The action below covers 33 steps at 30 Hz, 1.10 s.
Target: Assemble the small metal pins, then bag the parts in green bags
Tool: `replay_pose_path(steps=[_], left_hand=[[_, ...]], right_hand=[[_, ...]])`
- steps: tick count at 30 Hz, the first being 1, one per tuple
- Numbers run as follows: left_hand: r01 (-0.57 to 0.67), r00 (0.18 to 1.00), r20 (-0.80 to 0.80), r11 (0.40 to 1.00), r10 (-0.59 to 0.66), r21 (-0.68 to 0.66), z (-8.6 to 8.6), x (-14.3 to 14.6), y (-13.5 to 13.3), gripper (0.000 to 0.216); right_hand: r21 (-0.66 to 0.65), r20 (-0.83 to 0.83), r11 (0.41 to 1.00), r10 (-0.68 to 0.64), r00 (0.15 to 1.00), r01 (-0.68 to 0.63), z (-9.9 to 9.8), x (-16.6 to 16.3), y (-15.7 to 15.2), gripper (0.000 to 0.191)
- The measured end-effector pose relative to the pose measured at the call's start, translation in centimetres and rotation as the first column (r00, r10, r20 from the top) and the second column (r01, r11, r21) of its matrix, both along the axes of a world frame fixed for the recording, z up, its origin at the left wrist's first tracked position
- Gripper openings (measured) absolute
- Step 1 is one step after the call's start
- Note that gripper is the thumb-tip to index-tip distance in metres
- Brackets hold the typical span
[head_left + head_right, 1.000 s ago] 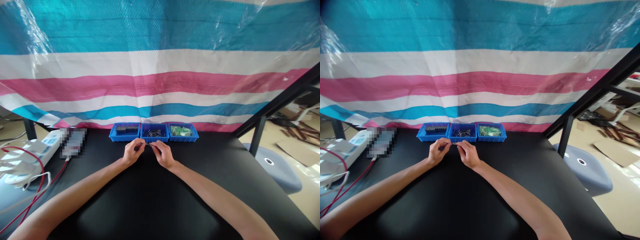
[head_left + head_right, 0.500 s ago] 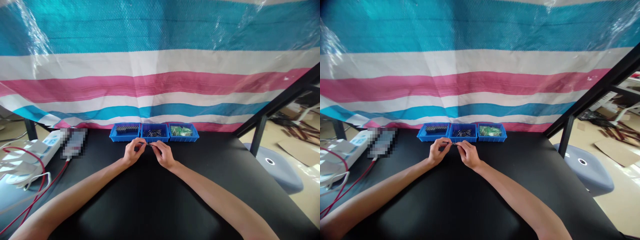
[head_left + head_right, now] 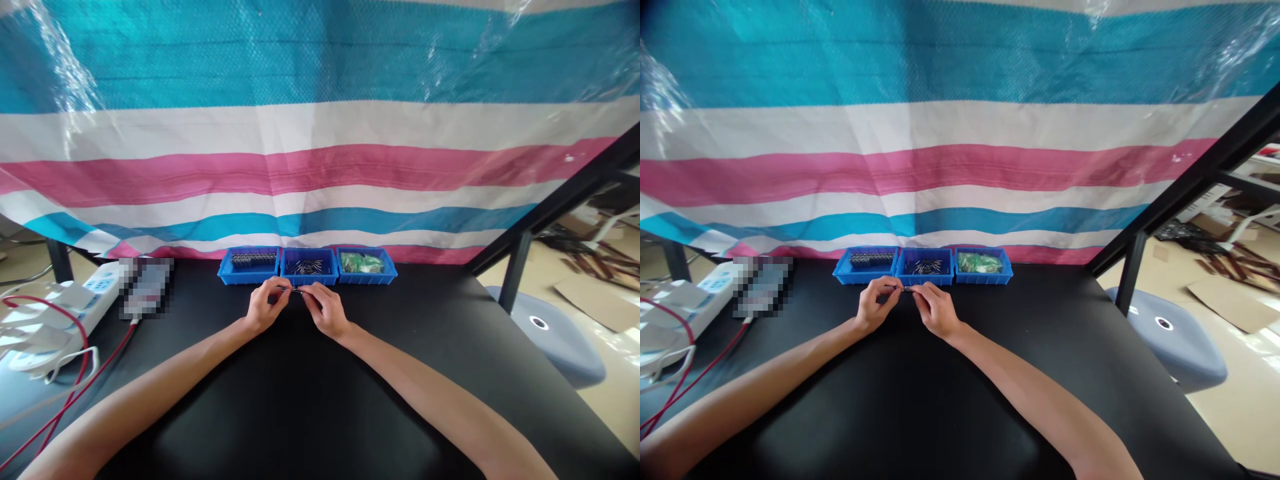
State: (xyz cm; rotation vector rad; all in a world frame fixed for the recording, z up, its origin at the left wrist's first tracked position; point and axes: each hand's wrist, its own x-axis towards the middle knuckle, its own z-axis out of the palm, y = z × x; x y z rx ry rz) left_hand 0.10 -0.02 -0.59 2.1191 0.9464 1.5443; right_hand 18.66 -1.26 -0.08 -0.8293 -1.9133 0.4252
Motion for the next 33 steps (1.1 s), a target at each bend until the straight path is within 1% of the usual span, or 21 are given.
replay_pose_path(steps=[8,17,33], left_hand=[[0.014,1.000,0.011,1.000,-0.014,0.001,-0.17,0.02,0.06,0.016],[0.030,0.999,0.011,1.000,-0.030,0.007,-0.25,0.04,0.09,0.018],[0.024,1.000,-0.009,1.000,-0.024,0.012,-0.35,-0.02,0.08,0.016]], right_hand=[[-0.015,0.019,1.000,0.006,1.000,-0.006,0.04,-0.01,0.00,0.024],[-0.019,0.019,1.000,0.018,1.000,-0.018,-0.12,-0.07,0.08,0.024],[-0.027,0.033,0.999,0.040,0.999,-0.040,-0.03,0.03,0.14,0.025]])
